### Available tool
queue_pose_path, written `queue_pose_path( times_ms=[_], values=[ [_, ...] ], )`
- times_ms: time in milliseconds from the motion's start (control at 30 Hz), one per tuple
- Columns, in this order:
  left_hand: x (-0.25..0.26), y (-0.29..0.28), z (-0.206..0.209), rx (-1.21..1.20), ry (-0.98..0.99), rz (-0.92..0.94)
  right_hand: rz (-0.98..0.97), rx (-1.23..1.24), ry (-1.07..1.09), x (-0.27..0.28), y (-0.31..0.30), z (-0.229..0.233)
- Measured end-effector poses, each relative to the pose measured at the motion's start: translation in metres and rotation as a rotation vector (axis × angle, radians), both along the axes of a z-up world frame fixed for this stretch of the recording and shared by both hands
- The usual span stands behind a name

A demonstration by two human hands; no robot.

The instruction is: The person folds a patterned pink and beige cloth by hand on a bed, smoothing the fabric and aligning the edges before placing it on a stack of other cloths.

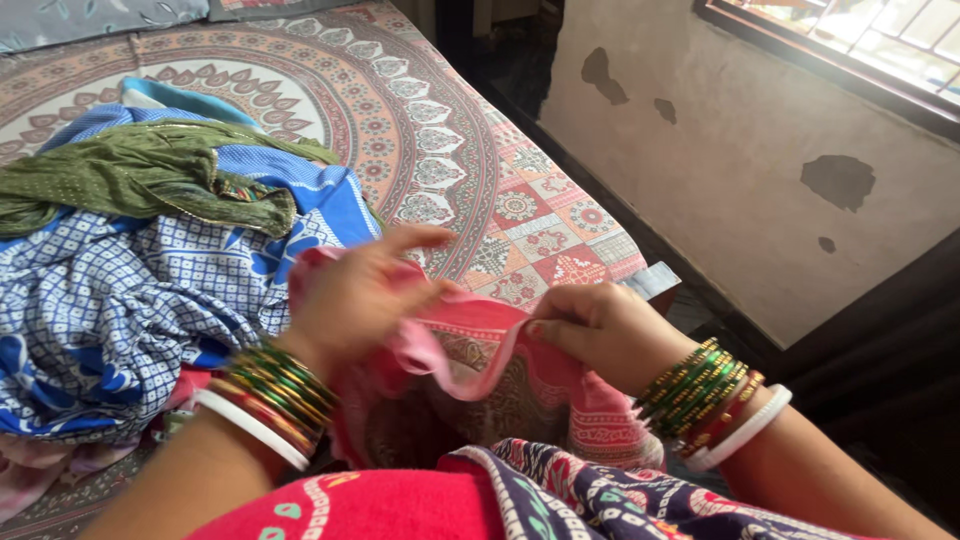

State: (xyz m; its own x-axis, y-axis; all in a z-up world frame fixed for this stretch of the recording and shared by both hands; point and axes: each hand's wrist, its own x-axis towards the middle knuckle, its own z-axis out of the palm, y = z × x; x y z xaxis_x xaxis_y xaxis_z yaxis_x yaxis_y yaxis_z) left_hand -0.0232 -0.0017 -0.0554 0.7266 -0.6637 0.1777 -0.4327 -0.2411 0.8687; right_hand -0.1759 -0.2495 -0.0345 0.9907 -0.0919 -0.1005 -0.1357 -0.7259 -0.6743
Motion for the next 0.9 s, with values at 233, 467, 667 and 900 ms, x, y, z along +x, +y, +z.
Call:
queue_pose_path(
  times_ms=[233, 467, 667, 900],
  values=[
    [-0.040, -0.045, -0.001, -0.174, 0.503, -0.491, 0.179, -0.048, -0.218, 0.014, 0.028, 0.034],
    [0.015, 0.000, 0.003, -0.168, -0.072, 0.187, -0.094, 0.411, 0.049, 0.008, 0.026, 0.015],
    [0.060, 0.056, 0.015, -0.300, -0.253, 0.457, -0.096, 0.250, -0.032, -0.013, 0.003, -0.016],
    [0.068, 0.059, 0.009, -0.306, -0.297, 0.476, -0.277, -0.232, -0.196, -0.013, 0.007, 0.017]
  ],
)
